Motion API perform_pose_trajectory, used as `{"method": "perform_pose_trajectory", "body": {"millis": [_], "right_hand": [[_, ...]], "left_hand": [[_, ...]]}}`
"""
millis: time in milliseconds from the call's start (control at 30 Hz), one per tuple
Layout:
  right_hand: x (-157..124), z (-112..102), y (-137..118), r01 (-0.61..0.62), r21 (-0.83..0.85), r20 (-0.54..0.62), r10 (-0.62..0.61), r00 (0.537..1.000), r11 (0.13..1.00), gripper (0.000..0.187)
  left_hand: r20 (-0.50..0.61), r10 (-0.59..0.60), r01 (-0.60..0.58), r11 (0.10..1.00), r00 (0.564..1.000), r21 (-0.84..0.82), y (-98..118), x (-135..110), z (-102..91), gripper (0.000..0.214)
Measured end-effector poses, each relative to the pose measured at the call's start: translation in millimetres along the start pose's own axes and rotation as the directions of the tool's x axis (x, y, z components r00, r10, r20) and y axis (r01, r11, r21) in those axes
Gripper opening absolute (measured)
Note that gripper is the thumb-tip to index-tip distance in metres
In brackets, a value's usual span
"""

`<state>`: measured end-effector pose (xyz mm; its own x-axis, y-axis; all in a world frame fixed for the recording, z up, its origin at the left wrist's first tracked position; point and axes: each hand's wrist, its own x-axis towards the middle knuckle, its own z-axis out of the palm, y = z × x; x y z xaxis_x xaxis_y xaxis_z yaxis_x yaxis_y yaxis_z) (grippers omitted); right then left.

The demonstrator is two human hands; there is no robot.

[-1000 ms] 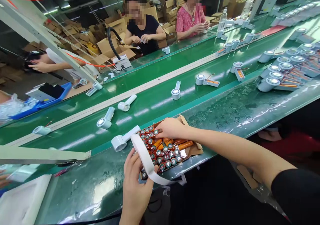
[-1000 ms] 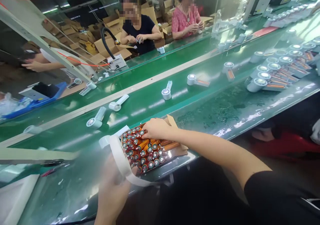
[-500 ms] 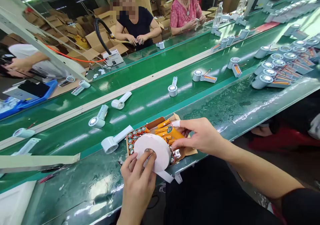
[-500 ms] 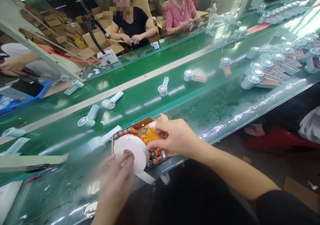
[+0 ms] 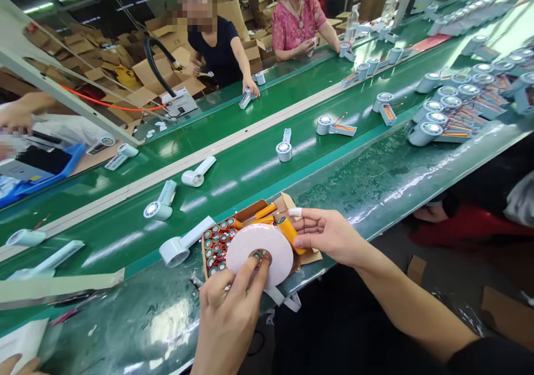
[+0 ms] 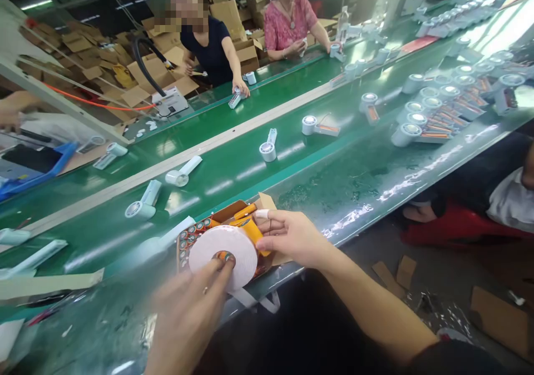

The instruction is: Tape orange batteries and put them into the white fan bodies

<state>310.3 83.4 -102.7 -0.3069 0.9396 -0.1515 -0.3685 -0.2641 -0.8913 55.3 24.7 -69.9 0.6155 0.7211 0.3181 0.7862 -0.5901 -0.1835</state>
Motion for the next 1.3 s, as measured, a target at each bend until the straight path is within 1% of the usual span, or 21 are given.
{"method": "perform_pose_trajectory", "body": {"millis": [100,133,167,233,300,367,433,500,533,600,700,800,867,933,1000,1033,1067,1100,1133,1200,1300], "right_hand": [[4,2,10,0.133,0.140,-0.233,-0.098,0.968,0.981,0.067],[3,2,11,0.156,0.141,-0.250,-0.117,0.961,0.978,0.064],[2,-1,9,0.149,0.120,-0.210,-0.121,0.970,0.982,0.060],[-3,-9,1,0.082,0.016,-0.031,-0.082,0.996,0.996,0.048],[-8,-19,-11,0.034,-0.170,0.106,-0.016,0.994,0.985,0.032],[-11,-28,-22,0.034,-0.352,0.129,0.012,0.992,0.935,0.020],[-11,-31,-27,0.045,-0.393,0.135,0.009,0.991,0.918,0.017],[-10,-30,-24,0.070,-0.252,0.102,-0.046,0.994,0.965,0.023],[-9,-27,-19,0.095,-0.145,0.043,-0.090,0.995,0.985,0.027],[-8,-18,-7,0.170,0.062,-0.143,-0.160,0.977,0.984,0.032],[-9,1,15,0.290,0.309,-0.395,-0.155,0.905,0.906,0.035],[-14,16,28,0.352,0.396,-0.510,-0.115,0.852,0.848,0.043],[-17,14,26,0.327,0.375,-0.505,-0.105,0.857,0.867,0.050],[-17,-2,12,0.319,0.314,-0.481,-0.140,0.866,0.894,0.056],[-11,-32,-11,0.424,0.226,-0.509,-0.265,0.819,0.877,0.053],[-7,-50,-23,0.520,0.171,-0.554,-0.354,0.753,0.837,0.046],[-3,-69,-34,0.619,0.111,-0.616,-0.435,0.657,0.778,0.039],[1,-89,-42,0.681,0.056,-0.659,-0.486,0.574,0.730,0.033],[3,-107,-46,0.709,0.011,-0.686,-0.511,0.519,0.705,0.029],[4,-137,-44,0.690,-0.030,-0.686,-0.517,0.512,0.723,0.036],[-1,-168,-21,0.611,-0.075,-0.676,-0.491,0.550,0.788,0.060]], "left_hand": [[0.005,-0.077,0.077,0.997,0.997,-0.008,10,4,7.2,0.066],[0.005,-0.088,0.088,0.996,0.996,-0.010,12,5,8.7,0.067],[0.009,-0.080,0.080,0.997,0.997,-0.014,14,6,9.1,0.066],[0.019,-0.026,0.026,1.000,0.999,-0.018,14,11,6.5,0.063],[-0.005,0.049,-0.049,0.999,0.999,-0.007,11,20,-0.3,0.053],[-0.063,0.132,-0.131,0.991,0.989,0.018,6,31,-9.2,0.040],[-0.121,0.209,-0.206,0.978,0.970,0.036,2,42,-17.6,0.032],[-0.131,0.232,-0.227,0.972,0.964,0.057,0,49,-22.5,0.032],[-0.123,0.230,-0.223,0.972,0.965,0.067,1,50,-22.8,0.034],[-0.096,0.202,-0.195,0.978,0.975,0.076,8,49,-18.1,0.038],[-0.093,0.089,-0.085,0.996,0.992,0.040,29,41,-0.3,0.046],[-0.146,-0.034,0.030,0.999,0.989,-0.030,52,34,17.8,0.052],[-0.166,-0.062,0.046,0.994,0.984,-0.102,60,32,22.4,0.048],[-0.171,-0.063,0.030,0.981,0.983,-0.189,56,30,19.2,0.042],[-0.170,-0.077,0.030,0.965,0.982,-0.262,37,23,11.4,0.036],[-0.167,-0.107,0.059,0.962,0.980,-0.268,24,18,7.7,0.034],[-0.162,-0.162,0.120,0.962,0.973,-0.244,9,10,5.3,0.032],[-0.141,-0.233,0.204,0.960,0.962,-0.195,-7,2,4.8,0.031],[-0.103,-0.303,0.289,0.948,0.947,-0.130,-24,-8,6.2,0.032],[0.006,-0.418,0.418,0.908,0.908,-0.026,-53,-26,13.3,0.036],[0.137,-0.456,0.467,0.882,0.880,-0.066,-80,-40,23.6,0.045]]}}
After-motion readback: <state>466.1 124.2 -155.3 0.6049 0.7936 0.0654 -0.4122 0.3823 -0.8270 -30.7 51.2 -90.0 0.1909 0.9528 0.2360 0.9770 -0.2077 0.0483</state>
